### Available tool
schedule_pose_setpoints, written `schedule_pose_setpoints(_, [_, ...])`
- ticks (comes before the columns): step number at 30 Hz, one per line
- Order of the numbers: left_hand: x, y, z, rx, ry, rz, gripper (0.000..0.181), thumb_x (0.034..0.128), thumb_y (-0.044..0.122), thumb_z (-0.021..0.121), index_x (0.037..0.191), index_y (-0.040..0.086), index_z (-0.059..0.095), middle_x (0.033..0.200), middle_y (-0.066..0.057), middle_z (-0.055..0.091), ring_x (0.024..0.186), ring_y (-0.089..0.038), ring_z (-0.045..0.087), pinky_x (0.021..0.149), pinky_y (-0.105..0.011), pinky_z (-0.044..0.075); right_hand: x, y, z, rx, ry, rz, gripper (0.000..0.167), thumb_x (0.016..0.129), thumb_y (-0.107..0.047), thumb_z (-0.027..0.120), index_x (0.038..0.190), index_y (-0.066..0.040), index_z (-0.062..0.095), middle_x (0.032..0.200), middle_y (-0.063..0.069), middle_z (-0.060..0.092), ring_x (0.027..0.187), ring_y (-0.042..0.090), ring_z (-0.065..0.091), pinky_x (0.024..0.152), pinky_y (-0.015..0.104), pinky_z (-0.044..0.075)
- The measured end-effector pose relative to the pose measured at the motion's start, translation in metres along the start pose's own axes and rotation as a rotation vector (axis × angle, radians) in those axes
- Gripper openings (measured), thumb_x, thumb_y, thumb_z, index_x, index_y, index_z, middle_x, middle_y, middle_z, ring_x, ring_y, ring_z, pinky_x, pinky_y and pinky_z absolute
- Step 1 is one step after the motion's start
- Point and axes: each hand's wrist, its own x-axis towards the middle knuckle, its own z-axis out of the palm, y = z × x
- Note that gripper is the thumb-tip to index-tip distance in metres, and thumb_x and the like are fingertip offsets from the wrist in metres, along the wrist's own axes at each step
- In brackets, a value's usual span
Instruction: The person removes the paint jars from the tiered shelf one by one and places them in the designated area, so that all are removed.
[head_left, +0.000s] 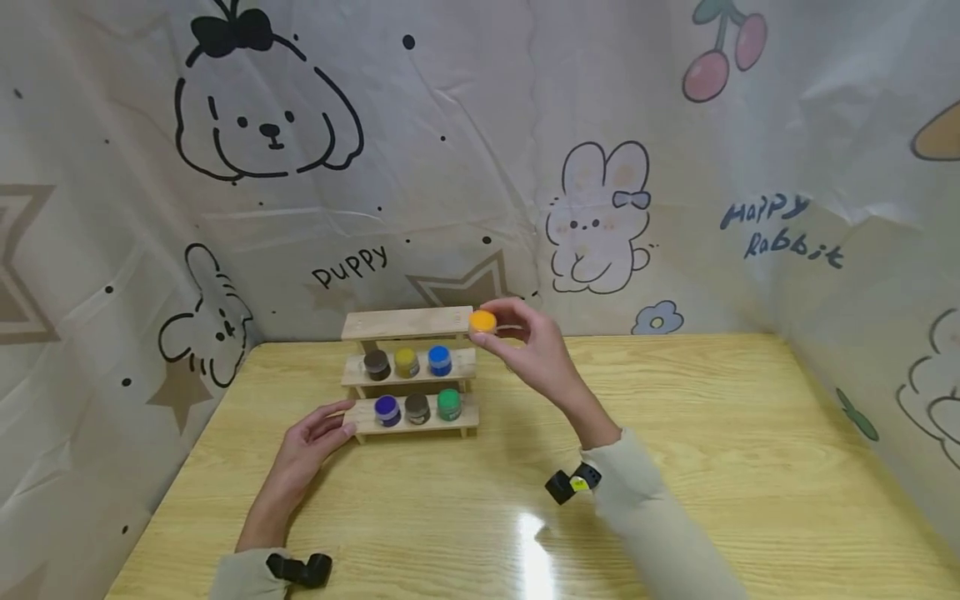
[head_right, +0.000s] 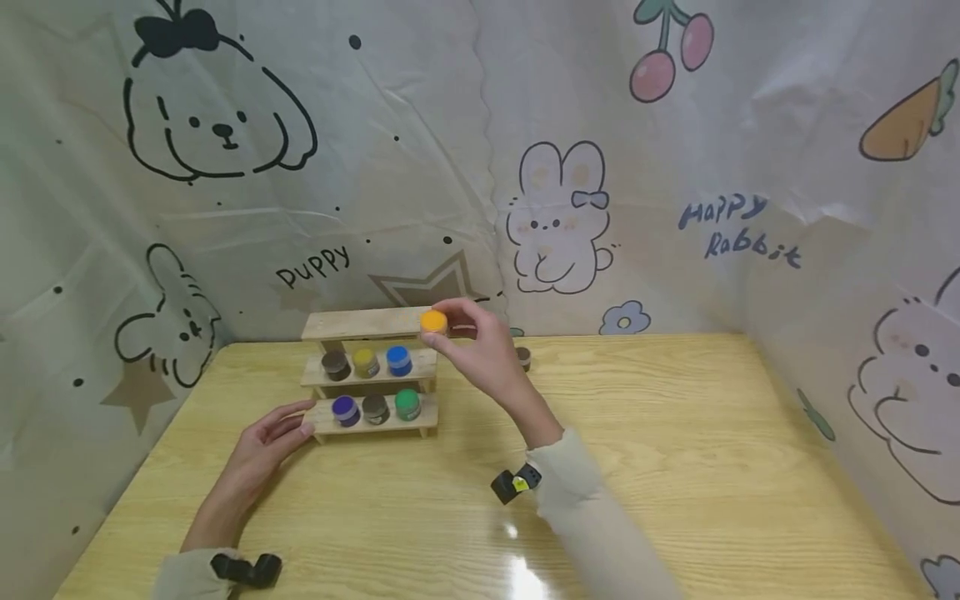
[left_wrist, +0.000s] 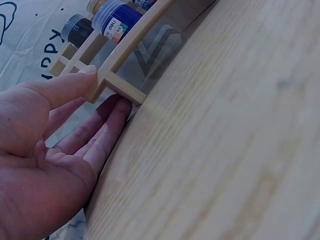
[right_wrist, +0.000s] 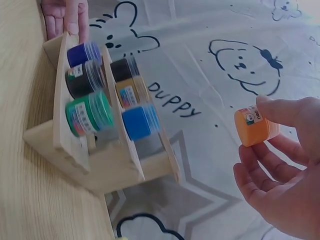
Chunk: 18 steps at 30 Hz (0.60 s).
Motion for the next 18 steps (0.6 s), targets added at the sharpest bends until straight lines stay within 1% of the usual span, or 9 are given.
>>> schedule_pose_setpoints(3, [-0.001, 0.0, 0.0, -0.007, 0.002, 0.007, 0.053, 0.1007, 0.026, 0.07, 0.147, 0.006, 0.055, 0.14, -0.023, 0.058, 0.111, 0.0, 0.06, 0.09, -0.016, 0.051, -0.006, 0.002, -0.011, 0.008, 0.015, -0.005, 0.033, 0.091, -0.011, 0.08, 0.122, -0.003, 0.068, 0.118, 0.011, 0.067, 0.108, 0.024, 0.063, 0.096, 0.042, 0.055])
schedule_pose_setpoints(7, [0.0, 0.001, 0.001, -0.015, -0.003, 0.018, 0.052, 0.1008, 0.025, 0.07, 0.146, 0.004, 0.055, 0.139, -0.024, 0.058, 0.111, -0.001, 0.061, 0.091, -0.017, 0.051, -0.013, 0.008, -0.025, 0.004, 0.057, 0.001, 0.035, 0.091, -0.01, 0.08, 0.124, -0.002, 0.067, 0.121, 0.01, 0.066, 0.109, 0.023, 0.063, 0.097, 0.038, 0.054])
schedule_pose_setpoints(13, [0.0, 0.0, 0.001, -0.014, -0.003, 0.02, 0.052, 0.1009, 0.024, 0.07, 0.146, 0.004, 0.056, 0.138, -0.024, 0.059, 0.111, -0.002, 0.061, 0.091, -0.017, 0.051, -0.022, 0.022, -0.045, -0.003, 0.13, 0.051, 0.038, 0.092, -0.012, 0.08, 0.126, -0.001, 0.066, 0.121, 0.011, 0.067, 0.109, 0.021, 0.063, 0.097, 0.032, 0.054])
schedule_pose_setpoints(18, [0.0, -0.001, 0.0, -0.016, -0.004, 0.013, 0.052, 0.1008, 0.024, 0.07, 0.147, 0.005, 0.055, 0.138, -0.023, 0.059, 0.111, -0.002, 0.061, 0.091, -0.017, 0.051, -0.028, 0.035, -0.058, -0.033, 0.171, 0.082, 0.039, 0.093, -0.015, 0.08, 0.126, 0.0, 0.066, 0.119, 0.012, 0.067, 0.107, 0.02, 0.062, 0.095, 0.028, 0.054])
